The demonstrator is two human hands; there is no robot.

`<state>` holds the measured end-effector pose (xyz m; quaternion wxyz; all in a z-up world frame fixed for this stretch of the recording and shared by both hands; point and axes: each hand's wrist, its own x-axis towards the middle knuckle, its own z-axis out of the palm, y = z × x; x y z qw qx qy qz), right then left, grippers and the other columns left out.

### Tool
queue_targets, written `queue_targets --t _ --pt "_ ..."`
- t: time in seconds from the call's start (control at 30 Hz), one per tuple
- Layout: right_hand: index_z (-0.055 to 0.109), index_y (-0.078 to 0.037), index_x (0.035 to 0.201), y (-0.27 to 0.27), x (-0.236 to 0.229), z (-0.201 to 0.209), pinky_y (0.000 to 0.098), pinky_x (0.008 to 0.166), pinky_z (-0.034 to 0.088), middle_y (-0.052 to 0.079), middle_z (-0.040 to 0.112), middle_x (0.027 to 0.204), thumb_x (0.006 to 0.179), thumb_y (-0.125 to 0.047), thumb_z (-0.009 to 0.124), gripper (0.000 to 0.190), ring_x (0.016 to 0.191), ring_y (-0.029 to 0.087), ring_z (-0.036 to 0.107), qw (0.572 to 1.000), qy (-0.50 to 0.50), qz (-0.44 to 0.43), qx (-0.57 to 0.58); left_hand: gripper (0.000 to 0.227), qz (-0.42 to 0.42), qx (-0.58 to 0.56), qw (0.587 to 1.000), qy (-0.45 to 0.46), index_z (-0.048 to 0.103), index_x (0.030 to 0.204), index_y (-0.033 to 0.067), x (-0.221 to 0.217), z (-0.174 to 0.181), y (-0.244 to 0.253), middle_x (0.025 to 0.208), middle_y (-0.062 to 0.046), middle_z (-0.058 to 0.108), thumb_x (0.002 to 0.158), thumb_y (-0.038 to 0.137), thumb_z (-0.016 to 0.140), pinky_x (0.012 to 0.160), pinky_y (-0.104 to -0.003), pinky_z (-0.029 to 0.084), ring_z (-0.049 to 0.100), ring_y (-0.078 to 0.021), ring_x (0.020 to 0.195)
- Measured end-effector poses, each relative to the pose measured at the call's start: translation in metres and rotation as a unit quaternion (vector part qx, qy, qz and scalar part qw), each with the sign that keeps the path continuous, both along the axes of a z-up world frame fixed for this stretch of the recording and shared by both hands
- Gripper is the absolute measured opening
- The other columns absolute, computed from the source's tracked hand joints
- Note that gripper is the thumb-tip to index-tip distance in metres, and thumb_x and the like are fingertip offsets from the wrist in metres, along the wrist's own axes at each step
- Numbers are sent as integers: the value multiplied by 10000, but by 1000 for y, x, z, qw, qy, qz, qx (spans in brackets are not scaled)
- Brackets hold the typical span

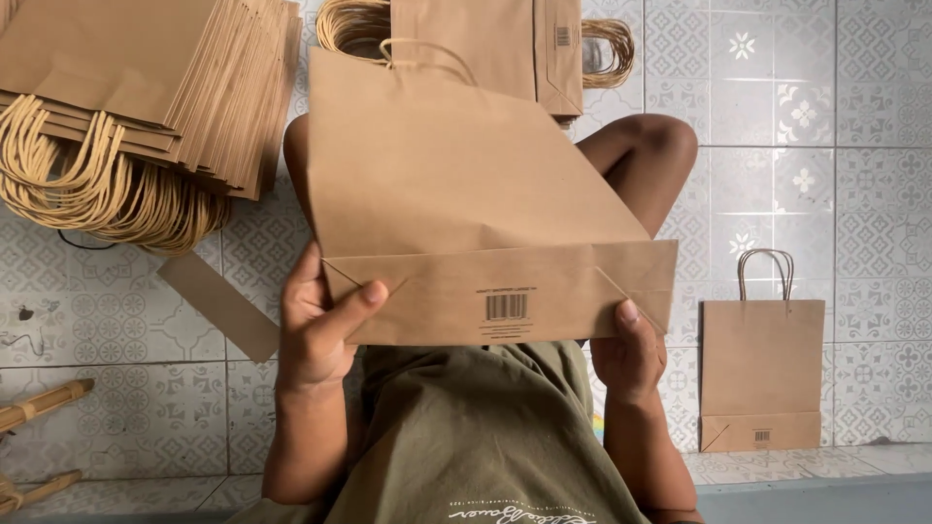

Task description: Shaping and folding flat paper bags into their final form and stacking them.

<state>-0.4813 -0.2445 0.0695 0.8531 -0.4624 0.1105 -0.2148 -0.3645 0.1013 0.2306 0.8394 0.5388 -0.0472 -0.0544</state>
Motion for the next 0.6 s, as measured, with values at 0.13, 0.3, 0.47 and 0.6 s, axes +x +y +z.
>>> queue_targets --t 0.13,0.3,0.47,0.6 --pt "680 57 869 32 16 80 469 661 621 187 625 647 885 -42 575 145 585 230 654 992 -67 63 -91 686 32 21 998 -46 436 1484 -22 -7 -17 25 1191 -179 688 854 31 702 1026 -495 556 643 -206 1130" --pt "709 16 855 51 26 125 393 653 625 122 650 669 1001 -147 546 272 631 186 688 989 -47 68 -124 924 15 -6 997 -74 310 1566 -33 -14 -1 14 1280 -214 645 772 23 778 1080 -544 516 614 -259 1218" --pt "573 -22 672 17 -6 54 238 570 504 108 495 521 1014 -158 460 385 443 108 468 988 -38 -49 -141 949 -22 -17 996 -83 175 1624 -11 -19 3 11 1400 -242 580 822 -72 679 1119 -576 469 564 -293 1297" --pt "595 -28 677 11 -11 55 240 597 509 108 511 520 1017 -155 403 411 424 123 468 986 -47 -53 -150 950 -22 -10 996 -84 149 1628 -9 -19 11 7 1419 -254 565 832 -59 665 1135 -574 460 544 -300 1328"
